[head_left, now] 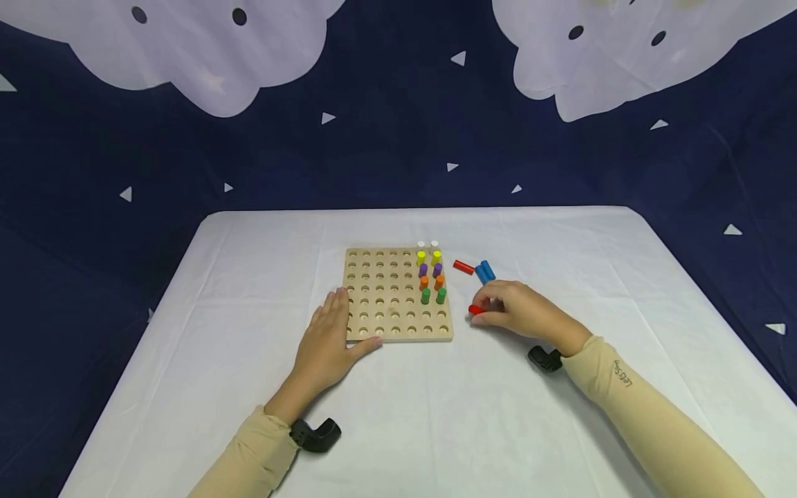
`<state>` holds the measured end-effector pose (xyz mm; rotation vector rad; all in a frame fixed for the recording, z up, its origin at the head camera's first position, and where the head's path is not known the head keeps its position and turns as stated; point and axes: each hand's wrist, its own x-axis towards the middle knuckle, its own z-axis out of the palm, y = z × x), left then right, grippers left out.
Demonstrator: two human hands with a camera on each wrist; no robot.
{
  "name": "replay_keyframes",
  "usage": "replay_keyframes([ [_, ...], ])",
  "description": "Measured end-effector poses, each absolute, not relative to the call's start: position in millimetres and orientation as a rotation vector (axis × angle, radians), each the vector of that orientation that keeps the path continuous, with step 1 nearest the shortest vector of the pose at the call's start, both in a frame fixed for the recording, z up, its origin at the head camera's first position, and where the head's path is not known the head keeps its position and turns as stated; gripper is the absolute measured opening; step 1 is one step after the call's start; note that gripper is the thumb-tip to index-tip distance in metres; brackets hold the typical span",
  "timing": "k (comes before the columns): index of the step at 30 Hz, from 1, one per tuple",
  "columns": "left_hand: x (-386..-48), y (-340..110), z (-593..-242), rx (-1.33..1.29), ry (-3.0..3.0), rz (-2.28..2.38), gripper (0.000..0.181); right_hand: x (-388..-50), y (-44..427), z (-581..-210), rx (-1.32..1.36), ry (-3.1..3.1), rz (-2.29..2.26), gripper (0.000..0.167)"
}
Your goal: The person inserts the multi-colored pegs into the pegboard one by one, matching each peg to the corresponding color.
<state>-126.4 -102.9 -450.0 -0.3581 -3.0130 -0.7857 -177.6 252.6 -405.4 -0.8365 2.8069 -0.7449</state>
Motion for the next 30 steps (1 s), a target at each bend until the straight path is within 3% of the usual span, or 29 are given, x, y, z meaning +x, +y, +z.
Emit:
replay_keyframes([
  [10, -128, -104, -452, -0.359, -3.009, -0.783, 0.115, -178, 233, -401, -0.799, 2.783, -1.06, 0.018],
  [30, -127, -104, -452, -0.352, -3.025, -0.794, 0.115, -178, 179, -400, -0.886, 2.749, -0.985, 0.014],
])
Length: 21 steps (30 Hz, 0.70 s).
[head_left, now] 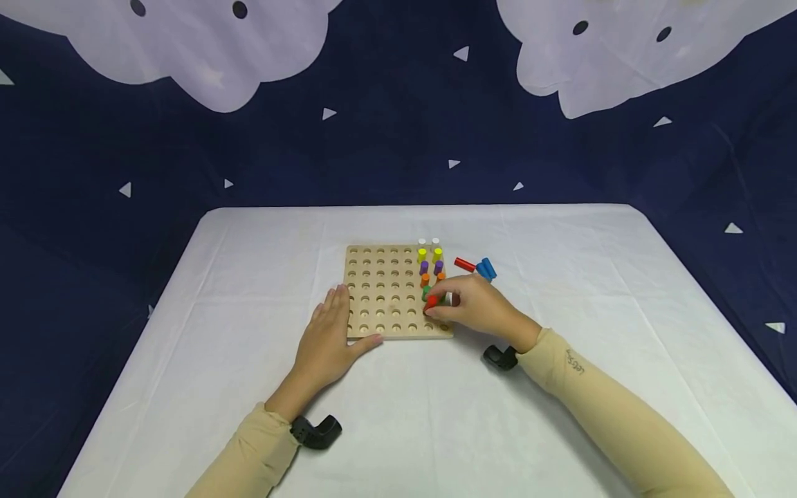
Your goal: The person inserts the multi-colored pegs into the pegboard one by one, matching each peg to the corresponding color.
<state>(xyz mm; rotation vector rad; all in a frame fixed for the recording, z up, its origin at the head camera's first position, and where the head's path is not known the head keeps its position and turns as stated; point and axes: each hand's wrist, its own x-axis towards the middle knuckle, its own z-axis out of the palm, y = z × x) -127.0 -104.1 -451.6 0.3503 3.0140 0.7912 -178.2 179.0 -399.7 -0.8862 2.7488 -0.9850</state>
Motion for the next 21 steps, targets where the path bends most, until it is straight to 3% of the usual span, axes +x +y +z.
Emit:
replay_keyframes([
  [12, -127.3, -103.4, -449.8, 0.359, 3.021, 0.788, 0.116, -178.2, 174.1, -402.0, -0.976, 2.801, -0.8, 0.01],
  [21, -127.0, -103.3, -450.6, 0.358, 3.017, 0.79, 0.116, -174.7, 171.6, -400.7, -0.998, 2.832, -0.717, 0.026],
])
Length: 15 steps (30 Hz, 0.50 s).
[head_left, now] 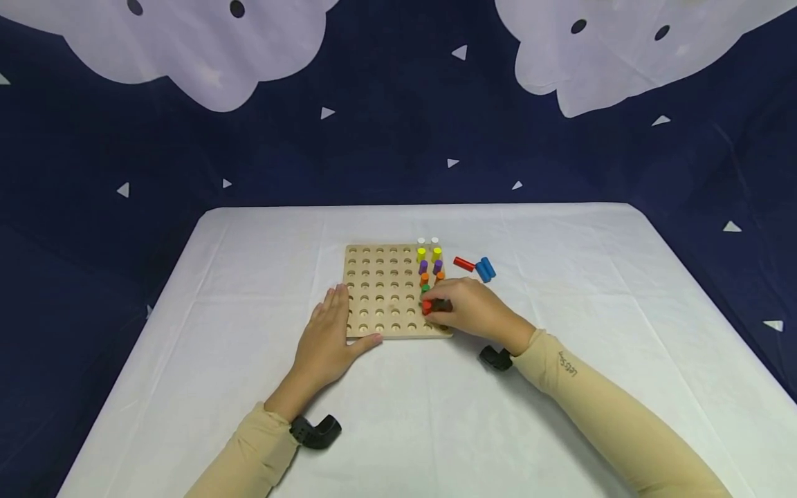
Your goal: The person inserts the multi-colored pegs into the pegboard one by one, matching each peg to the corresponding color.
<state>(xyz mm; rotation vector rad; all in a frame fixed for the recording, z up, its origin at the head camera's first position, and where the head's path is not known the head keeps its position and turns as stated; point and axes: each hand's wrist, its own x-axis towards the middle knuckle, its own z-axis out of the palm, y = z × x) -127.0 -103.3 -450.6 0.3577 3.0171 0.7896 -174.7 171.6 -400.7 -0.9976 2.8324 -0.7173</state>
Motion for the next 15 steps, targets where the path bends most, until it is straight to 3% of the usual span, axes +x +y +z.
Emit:
replay_keyframes([
  [15, -128, -103, -452, 0.353, 3.014, 0.788, 0.115, -177, 191, -400, -1.087, 2.896, -1.024, 0.03],
])
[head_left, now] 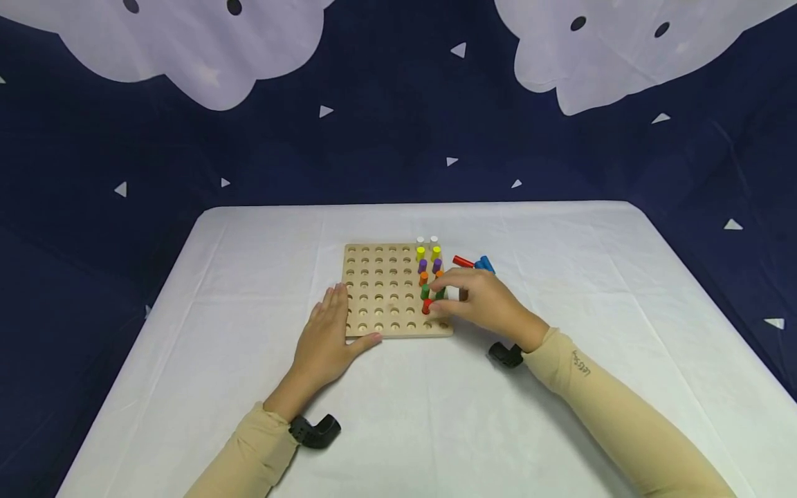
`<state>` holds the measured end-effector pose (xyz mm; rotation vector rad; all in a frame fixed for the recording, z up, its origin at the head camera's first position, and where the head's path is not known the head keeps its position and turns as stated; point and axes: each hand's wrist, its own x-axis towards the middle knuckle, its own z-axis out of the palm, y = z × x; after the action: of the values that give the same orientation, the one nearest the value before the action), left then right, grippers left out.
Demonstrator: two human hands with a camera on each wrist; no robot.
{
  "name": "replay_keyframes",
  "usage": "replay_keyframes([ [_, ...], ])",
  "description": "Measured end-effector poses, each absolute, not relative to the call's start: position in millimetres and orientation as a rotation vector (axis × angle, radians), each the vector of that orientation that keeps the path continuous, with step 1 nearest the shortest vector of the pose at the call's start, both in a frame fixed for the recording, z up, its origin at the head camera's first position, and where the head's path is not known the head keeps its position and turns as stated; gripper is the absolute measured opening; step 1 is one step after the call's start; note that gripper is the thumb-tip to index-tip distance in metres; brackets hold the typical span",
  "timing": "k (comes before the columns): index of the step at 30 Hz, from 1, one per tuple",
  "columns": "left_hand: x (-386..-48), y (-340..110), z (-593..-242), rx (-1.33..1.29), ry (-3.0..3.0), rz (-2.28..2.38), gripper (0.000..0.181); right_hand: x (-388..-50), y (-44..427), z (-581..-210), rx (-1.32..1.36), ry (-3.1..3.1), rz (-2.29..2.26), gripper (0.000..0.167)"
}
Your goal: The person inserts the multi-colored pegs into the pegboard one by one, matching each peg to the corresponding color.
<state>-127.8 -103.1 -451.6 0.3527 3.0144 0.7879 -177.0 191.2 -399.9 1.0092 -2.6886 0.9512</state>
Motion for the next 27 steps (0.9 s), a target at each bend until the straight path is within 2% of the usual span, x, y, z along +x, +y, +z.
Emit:
replay_keyframes([
  [7, -129, -103, -451, 0.356, 3.028, 0.794, 0.115, -197, 214, -394, 0.811, -2.72, 0.917, 0.031],
  [16, -128, -103, -456, 0.363, 3.033, 0.786, 0.115, -229, 241, -402, 0.593, -2.967, 0.574, 0.043],
  [22, -128, -104, -457, 0.363, 3.039, 0.781, 0.115, -240, 245, -406, 0.599, -3.024, 0.461, 0.046],
  [27, -129, -104, -456, 0.361, 3.042, 0.782, 0.116, -247, 241, -404, 0.645, -3.055, 0.388, 0.041],
])
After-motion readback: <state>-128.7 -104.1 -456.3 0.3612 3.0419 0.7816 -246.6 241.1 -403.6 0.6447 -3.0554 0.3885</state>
